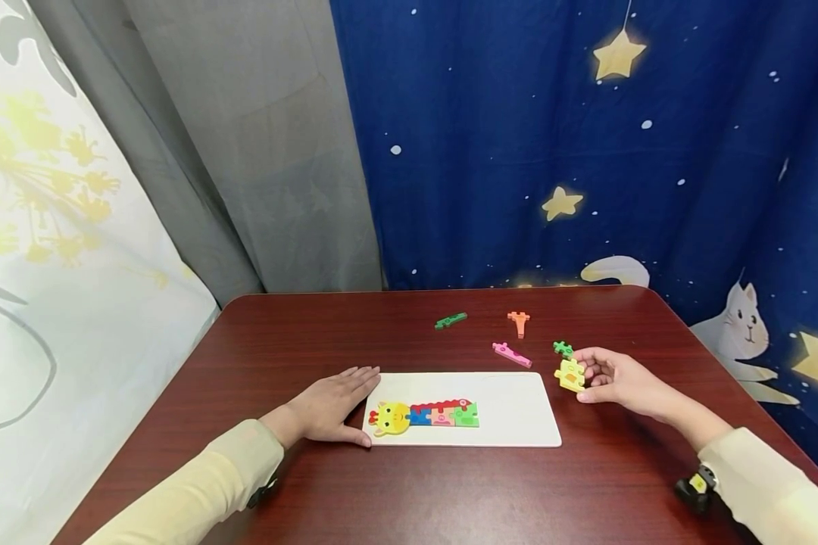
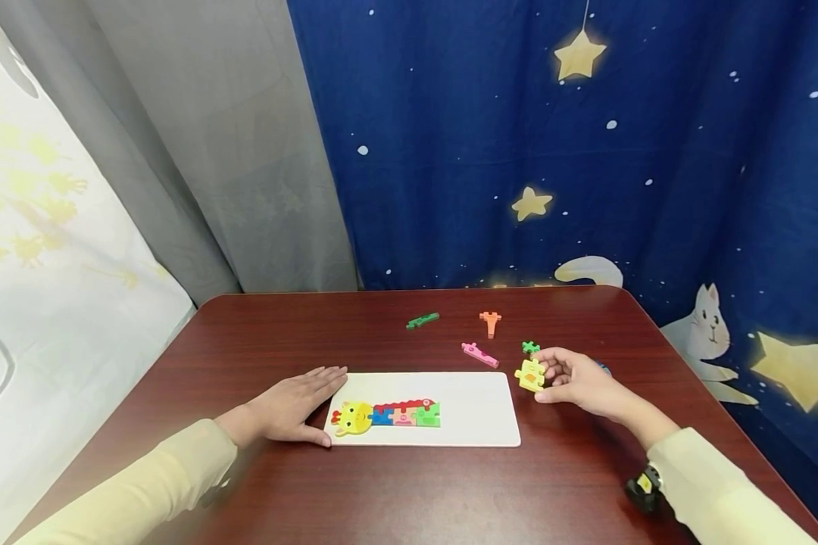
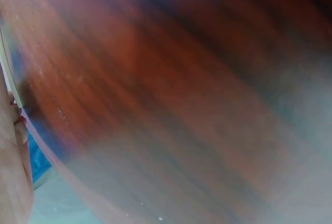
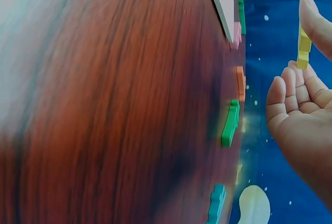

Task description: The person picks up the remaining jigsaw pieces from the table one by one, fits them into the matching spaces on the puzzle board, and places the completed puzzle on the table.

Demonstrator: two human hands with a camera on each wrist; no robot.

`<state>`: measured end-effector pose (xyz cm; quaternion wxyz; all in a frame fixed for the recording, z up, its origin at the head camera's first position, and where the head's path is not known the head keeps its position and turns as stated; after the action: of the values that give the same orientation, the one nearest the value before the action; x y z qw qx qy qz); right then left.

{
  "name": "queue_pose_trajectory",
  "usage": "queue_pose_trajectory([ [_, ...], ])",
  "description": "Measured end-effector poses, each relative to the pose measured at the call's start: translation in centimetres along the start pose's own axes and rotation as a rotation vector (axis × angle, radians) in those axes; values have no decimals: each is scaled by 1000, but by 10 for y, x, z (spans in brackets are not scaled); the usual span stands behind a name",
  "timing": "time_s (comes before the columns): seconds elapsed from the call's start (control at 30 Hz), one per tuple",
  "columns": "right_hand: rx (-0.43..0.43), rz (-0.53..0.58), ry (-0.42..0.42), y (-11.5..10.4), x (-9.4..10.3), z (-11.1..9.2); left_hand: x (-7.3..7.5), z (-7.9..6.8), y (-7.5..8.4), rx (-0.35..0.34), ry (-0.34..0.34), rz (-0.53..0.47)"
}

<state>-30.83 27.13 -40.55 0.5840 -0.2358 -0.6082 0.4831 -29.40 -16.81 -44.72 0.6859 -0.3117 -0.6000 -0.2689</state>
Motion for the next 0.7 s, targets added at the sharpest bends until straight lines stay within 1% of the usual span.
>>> queue_pose_trajectory([
  [0.1, -11, 1, -2, -2, -5, 3, -1, 0, 0, 12, -19, 6],
  [0.27, -1, 10, -11, -9, -13, 8, -1, 0, 0, 20, -35, 4],
  [0.47, 0, 43, -28, -13, -21, 14, -2, -1, -1, 29, -44, -10],
  [0.7, 10, 35, -56, -17, -30, 20, -2, 0, -1, 33, -47, -13],
])
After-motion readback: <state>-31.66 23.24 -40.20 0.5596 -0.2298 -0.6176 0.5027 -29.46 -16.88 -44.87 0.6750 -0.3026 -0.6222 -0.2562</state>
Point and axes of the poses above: each hand's wrist, its own z-axis towards the middle knuckle, its own x-axis out of the back of the hand, y = z × x, the point moved 7 cm from there along z, towards the middle knuckle, and after that the axes turned 6 degrees about y, right-handed, at the moved point
